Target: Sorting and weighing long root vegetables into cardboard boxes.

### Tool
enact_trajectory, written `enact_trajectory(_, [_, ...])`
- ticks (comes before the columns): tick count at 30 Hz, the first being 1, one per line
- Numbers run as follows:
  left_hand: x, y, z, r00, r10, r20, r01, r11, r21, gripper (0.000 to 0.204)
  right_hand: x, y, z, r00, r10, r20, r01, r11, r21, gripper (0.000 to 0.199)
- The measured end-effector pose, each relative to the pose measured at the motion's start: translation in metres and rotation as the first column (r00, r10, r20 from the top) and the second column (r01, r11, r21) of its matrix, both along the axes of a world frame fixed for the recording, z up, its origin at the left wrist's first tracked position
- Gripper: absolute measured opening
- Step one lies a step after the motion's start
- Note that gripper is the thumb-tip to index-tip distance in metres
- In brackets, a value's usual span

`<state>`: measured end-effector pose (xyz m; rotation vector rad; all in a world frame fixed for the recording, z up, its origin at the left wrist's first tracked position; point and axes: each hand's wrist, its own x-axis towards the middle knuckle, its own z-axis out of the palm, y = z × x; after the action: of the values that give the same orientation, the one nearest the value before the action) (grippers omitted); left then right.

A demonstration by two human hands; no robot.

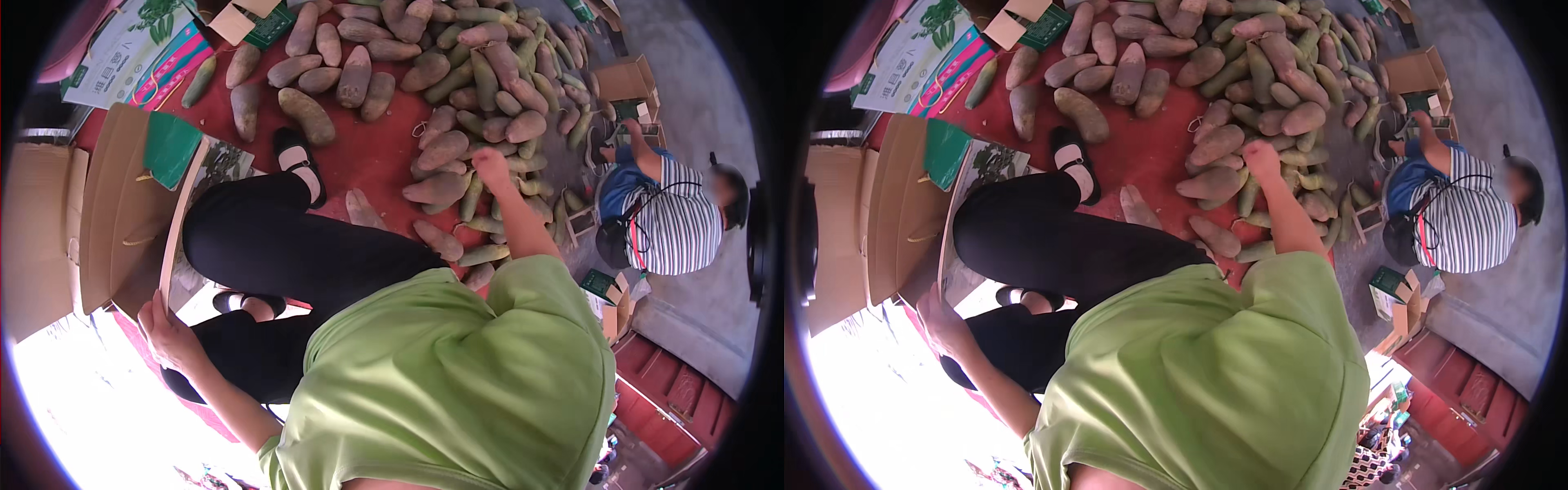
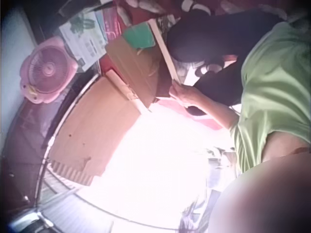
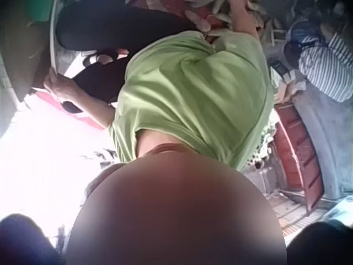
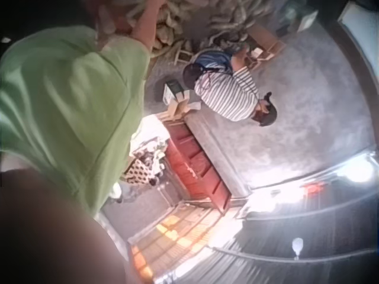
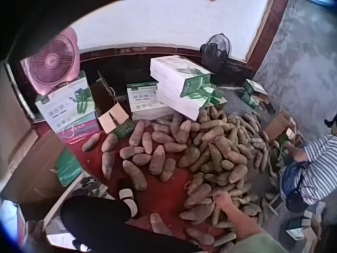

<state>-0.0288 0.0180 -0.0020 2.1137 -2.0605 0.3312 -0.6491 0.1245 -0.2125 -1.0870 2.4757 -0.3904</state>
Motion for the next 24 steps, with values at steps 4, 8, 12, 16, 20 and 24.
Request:
enact_trajectory(4, [0.004,0.001,-0.004,0.997,-0.055,0.051,0.057,0.998,-0.032,0.026,0.027,0.020,-0.011,0.996,-0.036,-0.078,0.048,0.988,0.149,0.025])
enact_trajectory(8, [0.009,0.000,-0.010,0.996,-0.080,0.026,0.081,0.996,-0.041,0.027,0.054,-0.021,0.013,0.888,0.362,-0.284,-0.276,0.913,0.300,0.048])
enact_trajectory(12, [0.007,0.003,-0.001,0.999,-0.043,0.010,0.043,0.999,0.007,0.034,0.069,-0.061,-0.004,0.556,0.738,-0.382,-0.640,0.674,0.369,0.052])
enact_trajectory(16, [-0.009,-0.001,0.005,0.996,0.032,0.085,-0.038,0.997,0.064,0.035,0.059,-0.063,-0.031,0.440,0.864,-0.243,-0.665,0.496,0.558,0.041])
enact_trajectory(20, [-0.011,0.002,0.009,0.997,0.031,0.067,-0.034,0.999,0.039,0.034,0.067,-0.073,-0.028,0.436,0.878,-0.199,-0.639,0.457,0.619,0.036])
enact_trajectory(24, [-0.003,0.000,0.007,0.997,-0.014,0.079,0.017,0.999,-0.029,0.030,0.074,-0.091,0.007,0.604,0.766,-0.219,-0.575,0.610,0.545,0.050])
